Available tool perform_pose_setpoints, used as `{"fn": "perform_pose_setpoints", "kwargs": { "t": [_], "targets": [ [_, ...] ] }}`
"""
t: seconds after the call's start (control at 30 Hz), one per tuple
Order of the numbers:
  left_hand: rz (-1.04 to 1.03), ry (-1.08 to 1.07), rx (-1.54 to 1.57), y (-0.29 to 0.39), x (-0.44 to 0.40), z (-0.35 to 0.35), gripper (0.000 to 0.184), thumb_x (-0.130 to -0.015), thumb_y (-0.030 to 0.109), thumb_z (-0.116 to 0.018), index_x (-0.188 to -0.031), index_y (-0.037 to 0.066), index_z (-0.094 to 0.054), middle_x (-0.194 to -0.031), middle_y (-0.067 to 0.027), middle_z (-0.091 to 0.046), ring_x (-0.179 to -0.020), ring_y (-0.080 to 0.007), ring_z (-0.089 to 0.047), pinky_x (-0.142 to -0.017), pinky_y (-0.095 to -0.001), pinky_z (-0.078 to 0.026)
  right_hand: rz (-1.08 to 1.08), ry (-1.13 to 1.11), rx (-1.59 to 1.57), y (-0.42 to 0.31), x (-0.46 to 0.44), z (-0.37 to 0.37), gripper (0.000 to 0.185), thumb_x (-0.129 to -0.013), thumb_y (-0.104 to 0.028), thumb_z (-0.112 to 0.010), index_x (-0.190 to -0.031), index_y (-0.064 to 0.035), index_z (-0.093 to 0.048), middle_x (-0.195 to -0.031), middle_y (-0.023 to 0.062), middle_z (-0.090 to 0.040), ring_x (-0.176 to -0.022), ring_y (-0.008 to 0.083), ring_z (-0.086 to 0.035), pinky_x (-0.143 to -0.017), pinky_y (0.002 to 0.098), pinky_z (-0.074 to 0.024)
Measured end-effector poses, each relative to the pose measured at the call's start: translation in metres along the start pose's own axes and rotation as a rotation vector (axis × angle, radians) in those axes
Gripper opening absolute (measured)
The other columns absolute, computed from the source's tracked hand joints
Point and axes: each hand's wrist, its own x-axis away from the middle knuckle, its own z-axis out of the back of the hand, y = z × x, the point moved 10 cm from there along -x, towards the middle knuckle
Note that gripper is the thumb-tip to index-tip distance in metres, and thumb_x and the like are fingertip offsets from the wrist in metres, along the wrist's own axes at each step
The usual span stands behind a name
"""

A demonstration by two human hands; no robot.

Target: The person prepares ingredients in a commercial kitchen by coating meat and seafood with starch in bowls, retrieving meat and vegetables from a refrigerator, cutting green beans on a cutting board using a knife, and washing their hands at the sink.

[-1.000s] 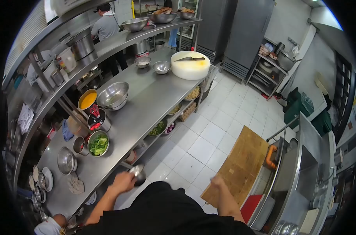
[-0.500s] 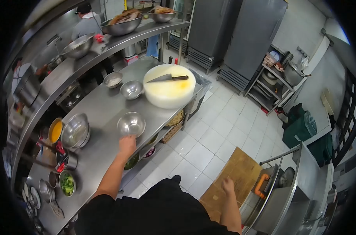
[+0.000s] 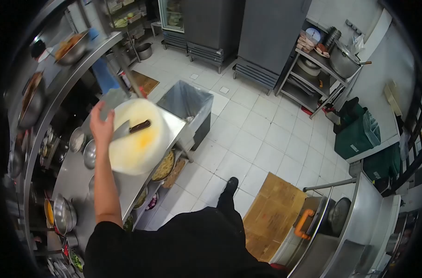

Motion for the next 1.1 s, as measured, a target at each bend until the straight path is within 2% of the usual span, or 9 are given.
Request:
{"fn": "perform_pose_setpoints", "kwargs": {
  "t": [0.23, 0.37, 0.4, 0.57, 0.83, 0.87, 0.9, 1.07, 1.1],
  "targets": [
    [0.664, 0.141, 0.394, -0.035, -0.155, -0.118, 0.074, -0.077, 0.027, -0.077, -0.138, -0.002, -0.047, -0.135, -0.0181, -0.055, -0.125, -0.0259, -0.052, -0.103, -0.0363, -0.039, 0.278, 0.114, 0.374, -0.32, -0.102, 0.185, 0.023, -0.091, -0.024, -0.052, -0.091, -0.0059, -0.066, -0.066, 0.0115, -0.062, -0.051, 0.023, -0.06, -0.045, 0.0394, -0.045],
    [0.545, 0.236, 0.412, -0.043, -0.206, -0.159, 0.047, -0.076, 0.024, -0.078, -0.114, 0.003, -0.059, -0.109, -0.0079, -0.062, -0.101, -0.0188, -0.058, -0.091, -0.0328, -0.043, 0.642, 0.352, 0.346, -0.623, -0.123, 0.291, 0.031, -0.092, -0.023, -0.049, -0.076, -0.003, -0.066, -0.057, 0.0089, -0.059, -0.05, 0.0181, -0.059, -0.046, 0.0355, -0.0474],
    [0.502, 0.33, 0.523, -0.043, -0.207, -0.165, 0.029, -0.078, 0.017, -0.076, -0.097, 0.007, -0.056, -0.089, -0.0002, -0.059, -0.076, -0.0118, -0.054, -0.071, -0.0271, -0.042, 0.665, 0.331, 0.247, -0.692, -0.112, 0.301, 0.021, -0.092, -0.021, -0.052, -0.09, -0.0039, -0.064, -0.066, 0.008, -0.06, -0.051, 0.0173, -0.058, -0.04, 0.0314, -0.0451],
    [0.552, 0.695, 0.325, -0.058, -0.192, -0.16, 0.026, -0.079, 0.016, -0.076, -0.096, 0.007, -0.058, -0.084, -0.0005, -0.06, -0.07, -0.0107, -0.053, -0.064, -0.0262, -0.043, 0.915, 0.202, 0.123, -0.962, -0.063, 0.271, 0.023, -0.096, -0.023, -0.051, -0.106, -0.0057, -0.061, -0.083, 0.0071, -0.064, -0.062, 0.0154, -0.06, -0.048, 0.0282, -0.0468],
    [0.667, 1.12, 0.157, -0.046, -0.177, -0.163, 0.021, -0.081, 0.017, -0.073, -0.093, 0.004, -0.063, -0.077, 0.0015, -0.057, -0.062, -0.0068, -0.046, -0.058, -0.0237, -0.038, 0.838, -0.259, 0.926, -1.063, -0.298, 0.21, 0.029, -0.091, -0.031, -0.056, -0.084, -0.0049, -0.066, -0.076, 0.0099, -0.067, -0.062, 0.0203, -0.064, -0.05, 0.0366, -0.0527],
    [0.654, 1.165, 0.111, -0.038, -0.179, -0.164, 0.019, -0.081, 0.017, -0.072, -0.09, 0.004, -0.062, -0.074, 0.0017, -0.056, -0.061, -0.0068, -0.046, -0.057, -0.0239, -0.037, 0.344, -0.584, 0.765, -1.015, -0.36, 0.214, 0.023, -0.089, -0.027, -0.06, -0.089, -0.006, -0.069, -0.083, 0.0108, -0.067, -0.068, 0.0238, -0.065, -0.058, 0.0439, -0.053],
    [0.64, 1.209, 0.059, -0.03, -0.182, -0.165, 0.018, -0.081, 0.017, -0.072, -0.088, 0.004, -0.062, -0.072, 0.0019, -0.054, -0.061, -0.0067, -0.045, -0.056, -0.0241, -0.036, -0.028, -0.427, 0.638, -0.983, -0.397, 0.23, 0.015, -0.087, -0.017, -0.063, -0.096, -0.0065, -0.069, -0.085, 0.0106, -0.066, -0.065, 0.0253, -0.063, -0.064, 0.041, -0.0523],
    [0.578, 1.359, -0.262, -0.049, -0.159, -0.147, 0.016, -0.081, 0.013, -0.071, -0.079, 0.006, -0.057, -0.064, 0.0037, -0.048, -0.05, -0.0068, -0.038, -0.047, -0.0256, -0.03, 0.155, -0.201, 0.848, -1.175, -0.298, 0.127, 0.014, -0.089, -0.018, -0.063, -0.097, -0.0063, -0.067, -0.08, 0.0081, -0.063, -0.062, 0.0221, -0.06, -0.058, 0.0385, -0.0491],
    [0.724, 1.321, -0.207, -0.059, -0.15, -0.147, 0.015, -0.083, 0.011, -0.07, -0.083, 0.002, -0.058, -0.079, -0.0012, -0.058, -0.068, -0.0099, -0.05, -0.064, -0.0262, -0.041, 0.203, -0.206, 0.864, -1.226, -0.294, 0.1, 0.014, -0.089, -0.018, -0.063, -0.097, -0.0063, -0.066, -0.079, 0.0076, -0.062, -0.061, 0.0215, -0.06, -0.057, 0.038, -0.0484]
  ]
}}
